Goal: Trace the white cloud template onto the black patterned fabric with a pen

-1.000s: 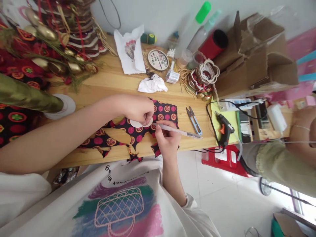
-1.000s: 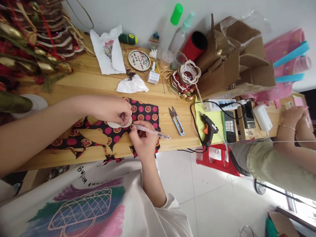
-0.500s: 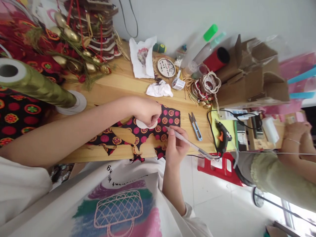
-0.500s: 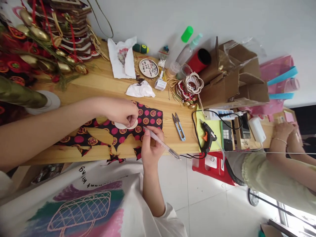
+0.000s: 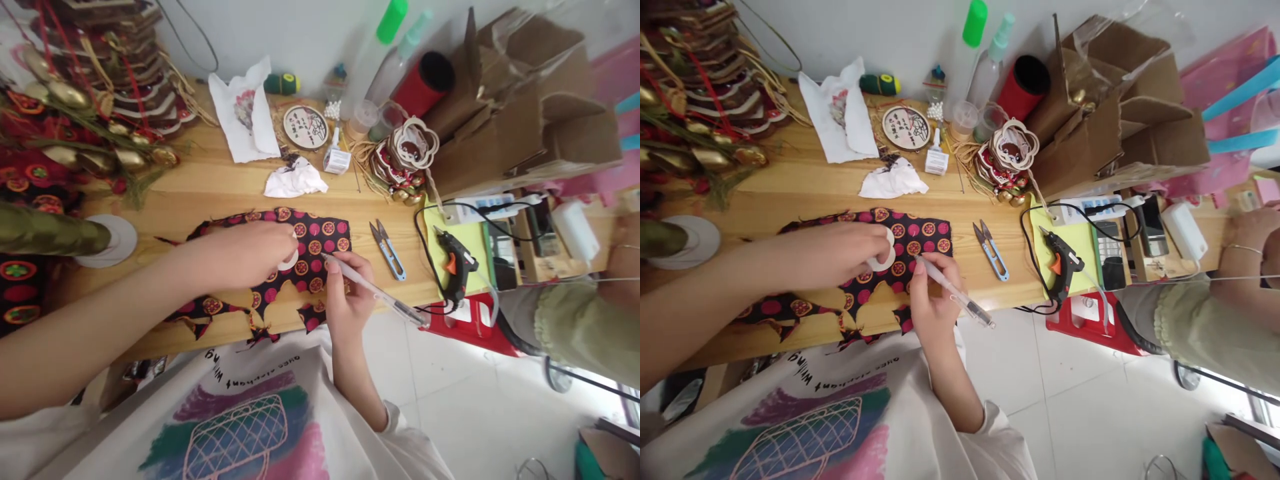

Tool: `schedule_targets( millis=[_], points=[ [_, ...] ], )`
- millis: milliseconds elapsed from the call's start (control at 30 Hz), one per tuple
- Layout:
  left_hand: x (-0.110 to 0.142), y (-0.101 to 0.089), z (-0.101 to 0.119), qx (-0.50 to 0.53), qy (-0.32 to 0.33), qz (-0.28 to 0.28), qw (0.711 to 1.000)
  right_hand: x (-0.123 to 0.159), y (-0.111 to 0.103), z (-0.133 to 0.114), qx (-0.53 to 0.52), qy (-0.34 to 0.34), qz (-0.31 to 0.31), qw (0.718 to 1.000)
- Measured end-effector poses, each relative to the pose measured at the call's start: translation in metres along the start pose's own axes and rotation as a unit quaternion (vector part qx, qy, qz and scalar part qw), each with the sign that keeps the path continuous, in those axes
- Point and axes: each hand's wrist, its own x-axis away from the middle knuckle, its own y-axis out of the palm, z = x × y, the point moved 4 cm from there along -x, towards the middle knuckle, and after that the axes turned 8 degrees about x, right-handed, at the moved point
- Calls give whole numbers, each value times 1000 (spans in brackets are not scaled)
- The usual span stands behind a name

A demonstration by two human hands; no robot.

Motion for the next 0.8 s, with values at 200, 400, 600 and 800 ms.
schedule_targets(
  millis=[200, 400, 600, 800],
  points=[
    [22, 20, 8, -62, -6, 102, 993, -23, 4, -7, 19, -29, -45, 998],
    [29, 29, 19, -131, 6, 250, 959, -33, 18, -16, 51, -51, -188, 980],
    [33, 33, 26, -171, 12, 284, 943, -25, 21, -4, 3, 25, -151, 988],
    [30, 37, 17, -140, 23, 298, 944, -24, 22, -2, -41, 35, -114, 992]
  ],
)
